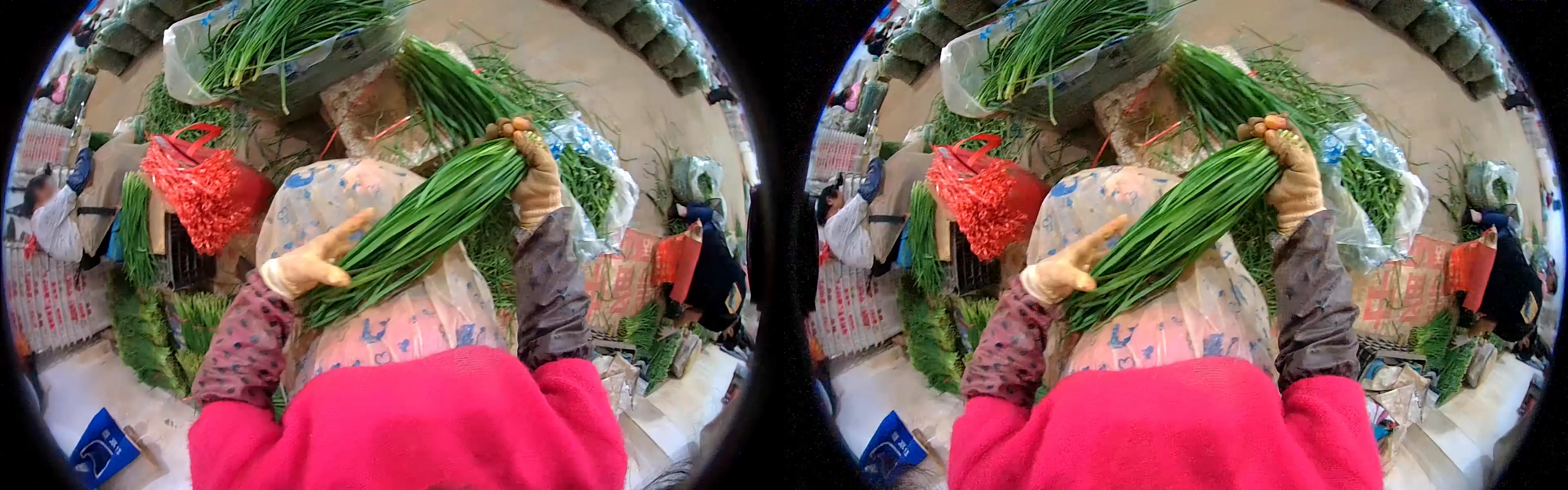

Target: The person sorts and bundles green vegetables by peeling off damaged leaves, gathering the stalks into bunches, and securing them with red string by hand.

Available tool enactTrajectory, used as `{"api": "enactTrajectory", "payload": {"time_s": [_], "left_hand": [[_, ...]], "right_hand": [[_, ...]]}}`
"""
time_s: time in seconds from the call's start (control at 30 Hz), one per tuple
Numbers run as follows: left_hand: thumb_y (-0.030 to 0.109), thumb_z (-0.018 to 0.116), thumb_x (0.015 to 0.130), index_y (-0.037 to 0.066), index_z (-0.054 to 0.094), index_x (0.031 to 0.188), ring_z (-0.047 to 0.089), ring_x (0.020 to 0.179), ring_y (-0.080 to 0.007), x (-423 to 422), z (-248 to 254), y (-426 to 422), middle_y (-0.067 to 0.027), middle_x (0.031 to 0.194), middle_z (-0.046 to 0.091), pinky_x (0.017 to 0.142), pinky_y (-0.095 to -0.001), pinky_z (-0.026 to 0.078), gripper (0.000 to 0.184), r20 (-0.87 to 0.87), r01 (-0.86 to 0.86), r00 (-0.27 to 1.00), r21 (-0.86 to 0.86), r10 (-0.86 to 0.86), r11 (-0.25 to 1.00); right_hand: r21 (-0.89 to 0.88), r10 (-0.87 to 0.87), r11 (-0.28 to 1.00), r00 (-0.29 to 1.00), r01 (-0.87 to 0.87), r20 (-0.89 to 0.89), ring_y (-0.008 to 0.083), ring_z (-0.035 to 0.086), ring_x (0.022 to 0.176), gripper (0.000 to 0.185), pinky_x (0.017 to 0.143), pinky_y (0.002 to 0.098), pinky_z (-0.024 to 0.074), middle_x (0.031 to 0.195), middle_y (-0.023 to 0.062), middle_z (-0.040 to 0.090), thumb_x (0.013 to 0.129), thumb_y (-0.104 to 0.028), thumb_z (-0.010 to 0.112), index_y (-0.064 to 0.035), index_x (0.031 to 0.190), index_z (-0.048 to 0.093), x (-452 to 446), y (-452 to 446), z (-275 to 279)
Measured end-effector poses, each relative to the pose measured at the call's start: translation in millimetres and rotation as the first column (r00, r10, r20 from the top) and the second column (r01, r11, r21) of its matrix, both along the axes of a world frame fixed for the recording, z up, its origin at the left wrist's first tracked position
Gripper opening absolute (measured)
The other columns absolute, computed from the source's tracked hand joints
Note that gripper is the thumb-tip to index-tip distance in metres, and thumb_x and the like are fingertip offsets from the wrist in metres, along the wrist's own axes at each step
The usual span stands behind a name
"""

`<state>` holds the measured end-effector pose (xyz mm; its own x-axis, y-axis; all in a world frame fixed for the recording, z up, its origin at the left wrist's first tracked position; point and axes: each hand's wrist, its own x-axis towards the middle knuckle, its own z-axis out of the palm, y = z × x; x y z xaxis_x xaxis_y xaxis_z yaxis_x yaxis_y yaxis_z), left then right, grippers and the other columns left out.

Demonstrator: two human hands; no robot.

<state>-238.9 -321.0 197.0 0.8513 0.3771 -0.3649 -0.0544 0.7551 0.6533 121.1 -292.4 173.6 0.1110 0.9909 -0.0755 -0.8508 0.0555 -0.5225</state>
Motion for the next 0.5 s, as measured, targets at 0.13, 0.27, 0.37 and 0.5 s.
{"api": "enactTrajectory", "payload": {"time_s": [0.13,0.27,0.37,0.5], "left_hand": [[0.017,0.082,0.065,0.023,0.011,0.151,0.035,0.132,-0.0307,-31,-4,15,-0.0147,0.144,0.035,0.102,-0.0453,0.037,0.112,-0.16,0.009,0.987,0.026,-0.005,1.0],[0.018,0.083,0.064,0.023,0.014,0.151,0.038,0.13,-0.0306,-40,8,29,-0.0156,0.143,0.037,0.095,-0.0445,0.043,0.111,-0.275,0.01,0.961,0.137,0.028,0.991],[0.02,0.084,0.062,0.022,0.016,0.151,0.039,0.129,-0.03,-40,19,50,-0.0142,0.142,0.039,0.094,-0.043,0.043,0.112,-0.315,0.07,0.949,0.207,-0.001,0.976],[0.029,0.085,0.064,0.018,0.013,0.151,0.036,0.132,-0.0295,4,52,81,-0.0146,0.145,0.036,0.104,-0.0434,0.031,0.113,-0.119,0.052,0.993,0.378,-0.007,0.924]], "right_hand": [[0.144,-0.152,0.985,0.865,0.094,0.479,0.0315,0.062,0.098,0.015,0.088,0.0509,0.0514,0.1,0.0127,0.064,0.084,-0.005,0.064,-0.006,0.099,0.06,69,4,62],[0.507,-0.347,0.857,0.828,0.09,0.44,0.026,0.063,0.098,0.018,0.092,0.0545,0.0494,0.1,0.0128,0.064,0.086,-0.008,0.062,-0.0062,0.103,0.059,113,-3,165],[0.291,-0.246,0.957,0.548,0.005,0.8,0.0259,0.063,0.098,0.03,0.091,0.0425,0.0526,0.103,0.0122,0.065,0.084,-0.007,0.066,-0.0032,0.113,0.056,142,14,189],[0.084,0.049,0.956,0.438,-0.28,0.897,0.0234,0.064,0.094,0.039,0.086,0.0348,0.052,0.1,0.013,0.066,0.077,0.0,0.067,0.0013,0.115,0.057,78,12,196]]}}
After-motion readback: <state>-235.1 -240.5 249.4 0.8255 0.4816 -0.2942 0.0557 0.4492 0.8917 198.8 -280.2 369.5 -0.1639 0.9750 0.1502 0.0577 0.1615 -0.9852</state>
